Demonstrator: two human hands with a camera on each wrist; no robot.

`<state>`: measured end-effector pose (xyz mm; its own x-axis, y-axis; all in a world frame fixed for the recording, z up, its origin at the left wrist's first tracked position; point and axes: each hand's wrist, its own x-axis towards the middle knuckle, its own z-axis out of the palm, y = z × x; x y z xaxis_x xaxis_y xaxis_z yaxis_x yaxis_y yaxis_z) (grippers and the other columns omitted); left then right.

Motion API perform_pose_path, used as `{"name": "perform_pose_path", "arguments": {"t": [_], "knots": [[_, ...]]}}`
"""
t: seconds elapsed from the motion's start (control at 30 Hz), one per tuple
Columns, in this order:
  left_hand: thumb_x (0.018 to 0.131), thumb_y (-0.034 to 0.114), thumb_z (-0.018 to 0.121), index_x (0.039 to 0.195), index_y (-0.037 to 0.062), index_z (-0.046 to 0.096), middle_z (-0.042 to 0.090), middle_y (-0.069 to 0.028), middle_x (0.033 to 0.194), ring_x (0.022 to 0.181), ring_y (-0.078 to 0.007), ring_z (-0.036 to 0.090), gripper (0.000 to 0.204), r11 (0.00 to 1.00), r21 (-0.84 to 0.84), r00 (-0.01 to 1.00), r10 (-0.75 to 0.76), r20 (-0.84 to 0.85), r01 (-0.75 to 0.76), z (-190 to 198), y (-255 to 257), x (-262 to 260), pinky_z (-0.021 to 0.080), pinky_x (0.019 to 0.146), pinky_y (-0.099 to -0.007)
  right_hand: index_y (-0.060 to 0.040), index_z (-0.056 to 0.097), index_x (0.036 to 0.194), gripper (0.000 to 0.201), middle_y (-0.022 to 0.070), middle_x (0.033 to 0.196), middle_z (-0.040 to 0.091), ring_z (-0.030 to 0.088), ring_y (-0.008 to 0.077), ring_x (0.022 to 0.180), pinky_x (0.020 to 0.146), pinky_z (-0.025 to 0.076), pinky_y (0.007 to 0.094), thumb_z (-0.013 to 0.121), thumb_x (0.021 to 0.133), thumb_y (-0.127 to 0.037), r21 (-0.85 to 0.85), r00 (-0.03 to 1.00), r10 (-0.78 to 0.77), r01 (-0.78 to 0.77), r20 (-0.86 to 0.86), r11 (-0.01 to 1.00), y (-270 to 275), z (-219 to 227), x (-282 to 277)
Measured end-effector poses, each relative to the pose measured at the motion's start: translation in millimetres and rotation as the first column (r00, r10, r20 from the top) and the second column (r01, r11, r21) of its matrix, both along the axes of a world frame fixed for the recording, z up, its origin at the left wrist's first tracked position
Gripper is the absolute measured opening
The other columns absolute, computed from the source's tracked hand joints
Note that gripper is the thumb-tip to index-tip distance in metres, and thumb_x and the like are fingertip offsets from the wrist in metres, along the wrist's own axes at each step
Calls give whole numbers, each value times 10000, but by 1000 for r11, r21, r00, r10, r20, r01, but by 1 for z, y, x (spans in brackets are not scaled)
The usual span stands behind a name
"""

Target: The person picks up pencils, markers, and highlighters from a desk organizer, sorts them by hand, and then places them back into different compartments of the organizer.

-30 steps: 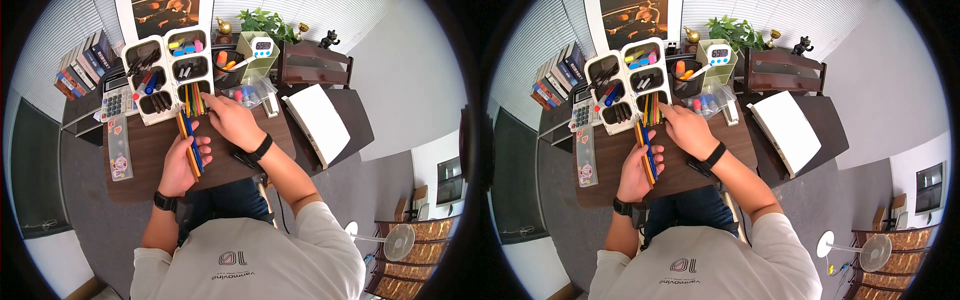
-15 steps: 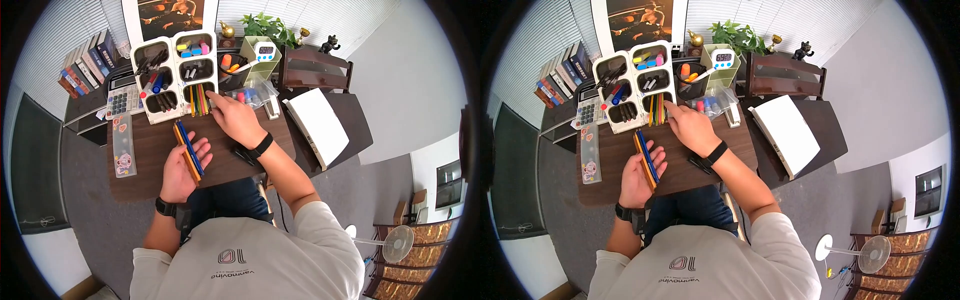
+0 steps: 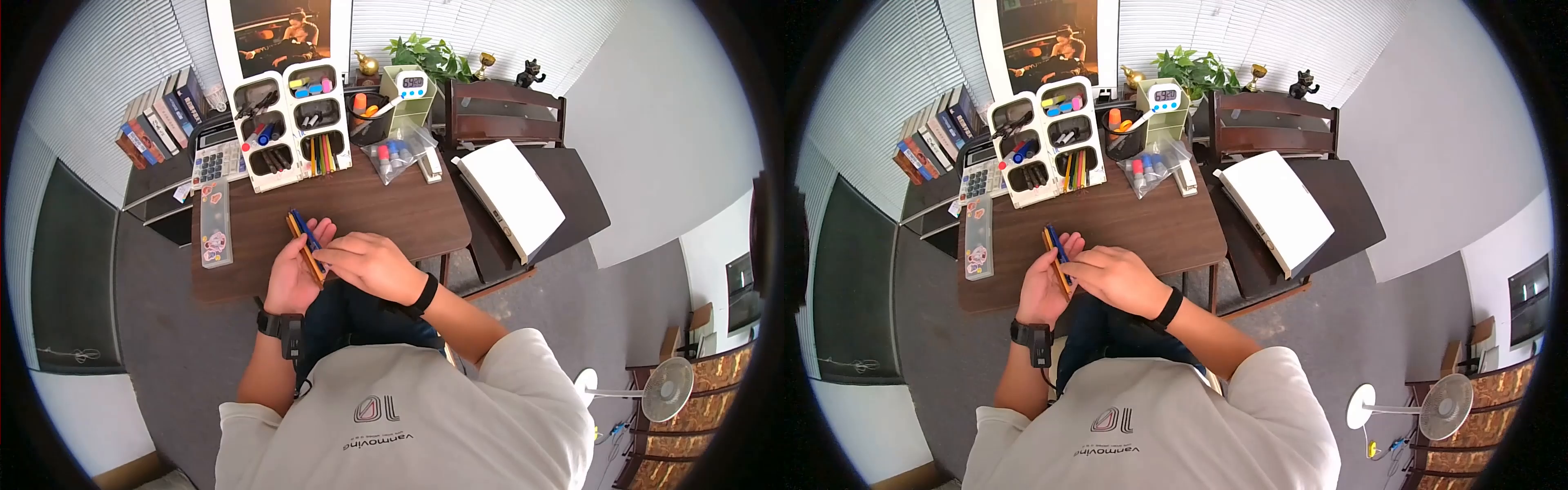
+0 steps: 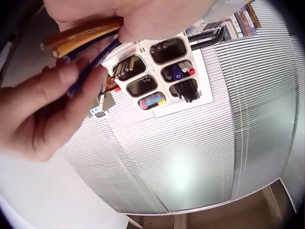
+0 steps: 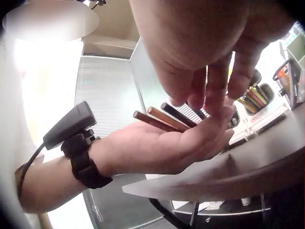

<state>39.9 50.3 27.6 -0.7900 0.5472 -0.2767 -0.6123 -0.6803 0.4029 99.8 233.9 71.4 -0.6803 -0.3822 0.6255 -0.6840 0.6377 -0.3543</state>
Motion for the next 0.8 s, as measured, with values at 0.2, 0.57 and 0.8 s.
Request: {"name": "perform_pose_path", "arguments": {"t": [0.2, 0.57, 0.8], "knots": [[1054, 163, 432, 1454, 6, 407, 466, -219, 1535, 1443, -344, 450, 430, 997, -54, 999, 45, -2, -45, 1, -8, -12, 387, 1193, -510, -49, 720, 1129, 226, 99, 1022, 737, 700, 292, 914, 810, 556, 364, 722, 904, -25, -377, 975, -216, 179, -58, 909, 12, 24, 22], [981, 176, 484, 1448, -23, 443, 409, -260, 1576, 1466, -381, 417, 509, 1000, 0, 983, -6, -185, 6, -22, -16, -24, 344, 1223, -494, -51, 710, 1127, 205, 131, 1002, 730, 698, 327, 948, 818, 567, 415, 693, 931, -104, -234, 912, -392, 358, -119, 904, 38, 2, -69], [1019, 244, 484, 1460, 28, 435, 401, -255, 1580, 1472, -388, 397, 494, 998, -2, 975, -55, -214, 56, -24, -19, -25, 318, 1221, -506, -58, 708, 1140, 240, 122, 984, 728, 696, 321, 943, 805, 566, 433, 690, 905, -107, -81, 891, -452, 448, -46, 891, 32, -8, -108]]}}
